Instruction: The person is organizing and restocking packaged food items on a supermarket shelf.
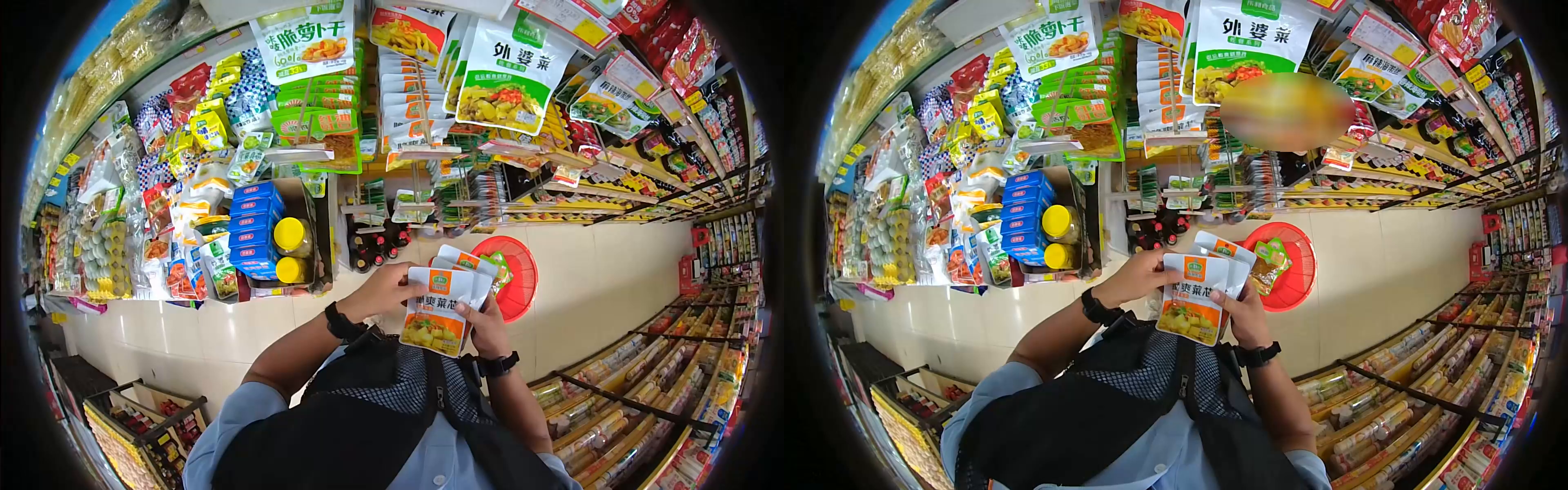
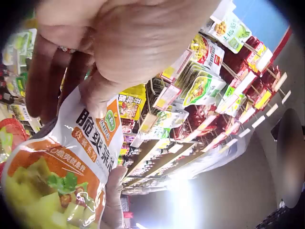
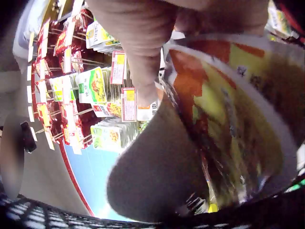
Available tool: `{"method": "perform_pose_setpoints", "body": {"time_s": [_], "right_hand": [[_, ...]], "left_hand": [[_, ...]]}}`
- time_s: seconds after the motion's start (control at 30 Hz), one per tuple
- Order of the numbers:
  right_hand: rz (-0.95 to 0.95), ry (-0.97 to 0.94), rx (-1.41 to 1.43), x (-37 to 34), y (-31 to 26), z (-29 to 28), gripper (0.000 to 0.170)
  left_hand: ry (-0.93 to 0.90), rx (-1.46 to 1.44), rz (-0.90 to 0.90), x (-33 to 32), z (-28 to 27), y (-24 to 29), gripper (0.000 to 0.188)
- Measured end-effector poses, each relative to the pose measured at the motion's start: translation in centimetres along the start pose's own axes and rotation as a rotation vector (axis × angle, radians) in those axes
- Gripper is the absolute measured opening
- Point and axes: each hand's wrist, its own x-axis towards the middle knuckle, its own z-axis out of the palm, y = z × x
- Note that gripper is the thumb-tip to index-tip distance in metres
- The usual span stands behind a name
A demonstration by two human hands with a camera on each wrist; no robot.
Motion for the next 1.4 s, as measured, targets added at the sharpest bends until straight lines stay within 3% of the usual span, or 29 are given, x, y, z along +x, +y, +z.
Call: {"method": "perform_pose_setpoints", "body": {"time_s": [0.17, 0.27, 0.37, 0.4, 0.53, 0.7, 0.87, 0.97, 1.4], "right_hand": [[0.066, 0.02, 0.1, 0.1, 2.1, -1.6, 0.049], [0.081, 0.067, 0.178, 0.0, 2.5, -2.0, 0.046], [0.048, 0.074, 0.204, -0.1, 2.5, -2.0, 0.04], [0.054, 0.081, 0.222, 0.0, 2.7, -2.3, 0.04], [0.078, 0.1, 0.256, 0.1, 2.8, -2.6, 0.039], [0.075, 0.115, 0.258, 0.2, 3.4, -3.2, 0.037], [0.054, 0.157, 0.243, -0.5, 3.9, -4.4, 0.033], [0.081, 0.204, 0.248, -0.9, 3.3, -4.3, 0.031], [0.068, 0.231, 0.26, -0.4, 3.2, -5.5, 0.031]], "left_hand": [[0.057, 0.052, -0.051, -1.3, -0.9, 0.6, 0.029], [0.156, -0.067, -0.015, -1.5, -1.0, 0.5, 0.027], [0.214, -0.612, -0.016, -1.3, -1.6, 0.5, 0.025], [0.217, -0.671, 0.003, -1.0, -2.0, 0.5, 0.024], [0.316, -0.604, 0.156, 1.0, -4.6, 2.6, 0.023], [0.533, 0.008, 0.46, 7.3, -9.2, 4.7, 0.022], [0.499, 0.011, 0.668, 9.5, -8.9, 7.8, 0.019], [0.543, 0.17, 0.656, 10.9, -9.9, 7.1, 0.016], [0.787, 0.242, 0.695, 9.8, -8.2, 9.0, 0.015]]}}
